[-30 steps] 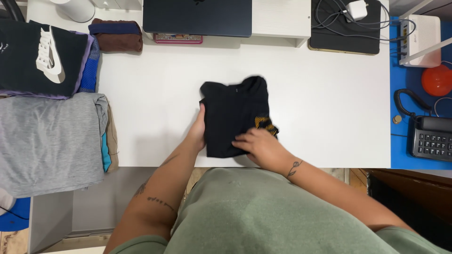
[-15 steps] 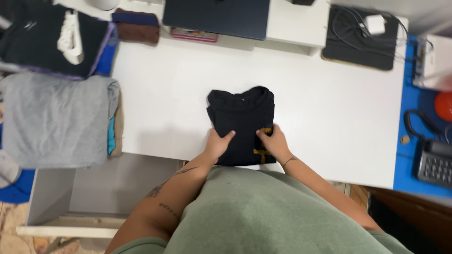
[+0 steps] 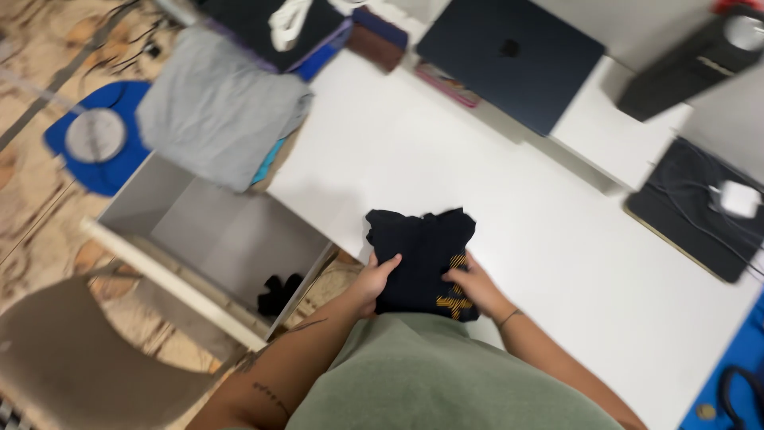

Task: Fold various items of clothing and organize them into a storage bin.

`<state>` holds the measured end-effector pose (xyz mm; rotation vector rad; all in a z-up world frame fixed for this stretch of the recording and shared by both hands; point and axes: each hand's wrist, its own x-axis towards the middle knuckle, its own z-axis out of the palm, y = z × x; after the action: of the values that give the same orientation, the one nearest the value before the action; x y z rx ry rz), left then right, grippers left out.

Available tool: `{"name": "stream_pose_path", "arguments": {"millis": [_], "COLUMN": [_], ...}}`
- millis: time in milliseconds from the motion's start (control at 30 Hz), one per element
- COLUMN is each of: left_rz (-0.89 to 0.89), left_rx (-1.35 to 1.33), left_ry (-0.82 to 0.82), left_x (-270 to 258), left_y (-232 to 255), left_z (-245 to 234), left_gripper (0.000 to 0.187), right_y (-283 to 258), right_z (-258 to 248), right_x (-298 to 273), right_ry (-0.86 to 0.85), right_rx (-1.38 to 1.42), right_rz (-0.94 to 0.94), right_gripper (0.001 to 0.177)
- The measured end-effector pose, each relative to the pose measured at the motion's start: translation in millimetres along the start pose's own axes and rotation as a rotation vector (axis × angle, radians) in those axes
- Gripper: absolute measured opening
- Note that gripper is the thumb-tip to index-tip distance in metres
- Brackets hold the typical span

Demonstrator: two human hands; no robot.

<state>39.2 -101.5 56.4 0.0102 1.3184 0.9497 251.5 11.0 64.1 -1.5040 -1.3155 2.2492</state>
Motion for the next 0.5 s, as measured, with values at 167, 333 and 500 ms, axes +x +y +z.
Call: {"name": "stream_pose_path", "arguments": {"millis": [167, 333, 500], "left_rz": [0.118, 0.309, 0.665], "left_rx": [-0.125, -0.253, -0.32], "left_ry": [0.044, 0.093, 0.04], "left_x": [-45, -68, -43], "left_y": [50, 129, 226], "left_z": [-6, -31, -84], "left_gripper": [0.088, 0.092, 0.093], "right_y": [-55, -171, -311], "right_z": [4, 52, 123], "right_x": [49, 85, 130], "right_ry": [-0.042, -0.215, -0.346], "right_rx": [-0.09, -0.215, -0.394], "right_rz": [-0.037, -0.344, -0.562], "right_gripper": [0.071, 0.071, 0.077]}}
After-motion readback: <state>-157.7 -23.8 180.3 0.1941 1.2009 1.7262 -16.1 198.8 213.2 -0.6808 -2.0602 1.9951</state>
